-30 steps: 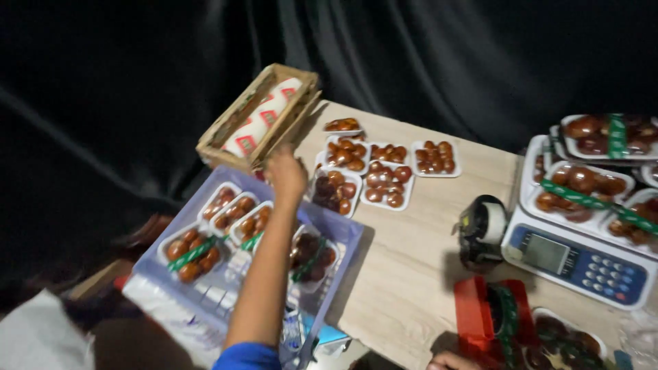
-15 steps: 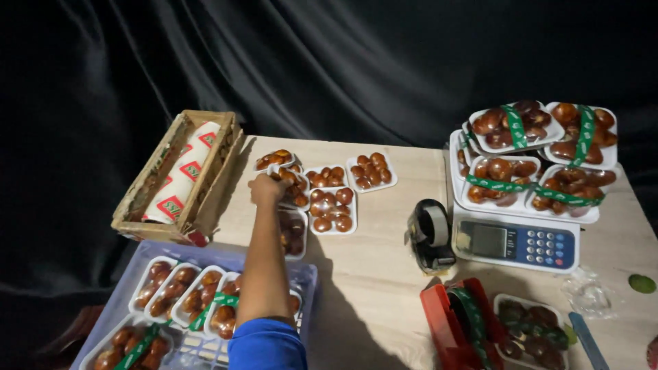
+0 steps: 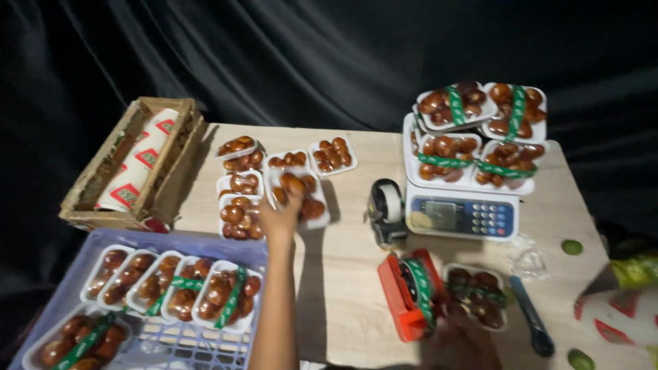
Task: Packaging small food items into trays and sealing them with green tape using a manual dispenser.
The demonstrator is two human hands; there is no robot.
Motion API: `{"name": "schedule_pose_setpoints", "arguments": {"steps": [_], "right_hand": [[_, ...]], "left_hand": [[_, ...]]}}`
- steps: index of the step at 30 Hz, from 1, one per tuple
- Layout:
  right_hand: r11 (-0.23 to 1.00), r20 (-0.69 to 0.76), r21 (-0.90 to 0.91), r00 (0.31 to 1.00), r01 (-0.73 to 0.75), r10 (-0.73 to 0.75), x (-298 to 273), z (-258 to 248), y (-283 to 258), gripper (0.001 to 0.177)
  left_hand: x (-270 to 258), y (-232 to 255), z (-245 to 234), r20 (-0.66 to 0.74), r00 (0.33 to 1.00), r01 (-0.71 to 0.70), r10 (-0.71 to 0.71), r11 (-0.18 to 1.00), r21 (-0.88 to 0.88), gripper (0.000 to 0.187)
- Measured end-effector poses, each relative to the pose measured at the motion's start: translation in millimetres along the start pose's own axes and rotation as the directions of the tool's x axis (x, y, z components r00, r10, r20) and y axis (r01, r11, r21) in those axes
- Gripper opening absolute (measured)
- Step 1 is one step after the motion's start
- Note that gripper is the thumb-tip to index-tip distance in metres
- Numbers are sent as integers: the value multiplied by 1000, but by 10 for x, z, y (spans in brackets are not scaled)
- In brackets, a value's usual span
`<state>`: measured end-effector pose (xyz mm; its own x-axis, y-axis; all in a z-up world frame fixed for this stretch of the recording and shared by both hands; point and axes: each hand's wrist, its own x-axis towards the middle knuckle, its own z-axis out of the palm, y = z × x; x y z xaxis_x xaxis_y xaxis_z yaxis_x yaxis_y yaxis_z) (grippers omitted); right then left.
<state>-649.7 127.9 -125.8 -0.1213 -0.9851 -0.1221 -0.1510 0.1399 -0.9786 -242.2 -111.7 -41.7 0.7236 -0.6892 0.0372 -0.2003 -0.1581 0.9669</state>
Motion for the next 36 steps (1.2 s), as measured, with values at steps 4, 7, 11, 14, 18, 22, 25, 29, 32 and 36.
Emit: {"name": "schedule_pose_setpoints", "arguments": {"steps": [4, 7, 11, 14, 18, 22, 25, 29, 32, 36], "right_hand": [[916, 82, -251, 950, 312, -302, 739, -135, -294, 15], [986, 56, -143, 994, -90, 99, 814, -47, -22, 24], [968, 4, -250, 1000, -17, 19, 783, 37, 73, 19], [976, 54, -216, 998, -31, 43, 715, 127, -95, 17], [903, 227, -336, 908, -267, 353, 615, 178, -723, 33], [944, 237, -243, 930, -223, 281, 663, 196, -524, 25], [953, 173, -154, 942, -262, 287, 651, 206, -530, 18], [967, 208, -247, 971, -64, 118, 540, 65, -723, 28], [991, 186, -131, 983, 26, -1, 321, -61, -647, 17], [940, 227, -184, 919, -286, 324, -169, -326, -683, 33]], "left_hand": [[-1285, -638, 96, 97, 952, 302, -289, 938, -172, 47], [-1843, -821, 71, 120, 854, 521, -507, 830, -199, 47], [-2150, -1013, -32, 112, 850, 527, -515, 824, -207, 43], [-2221, -1178, -167, 74, 962, 243, -263, 948, 206, 50], [-2605, -777, -239, 76, 992, -119, 99, 930, 349, 57], [-3252, -658, 82, 505, 792, -370, 343, 928, -50, 29], [-3499, -653, 290, 513, 823, -299, 243, 954, 28, 47], [-3472, -800, 394, 450, 841, -354, 301, 935, 36, 35], [-3517, -834, 396, 430, 863, -328, 263, 941, 81, 43], [-3518, -884, 417, 428, 862, -352, 272, 928, 120, 40]]}}
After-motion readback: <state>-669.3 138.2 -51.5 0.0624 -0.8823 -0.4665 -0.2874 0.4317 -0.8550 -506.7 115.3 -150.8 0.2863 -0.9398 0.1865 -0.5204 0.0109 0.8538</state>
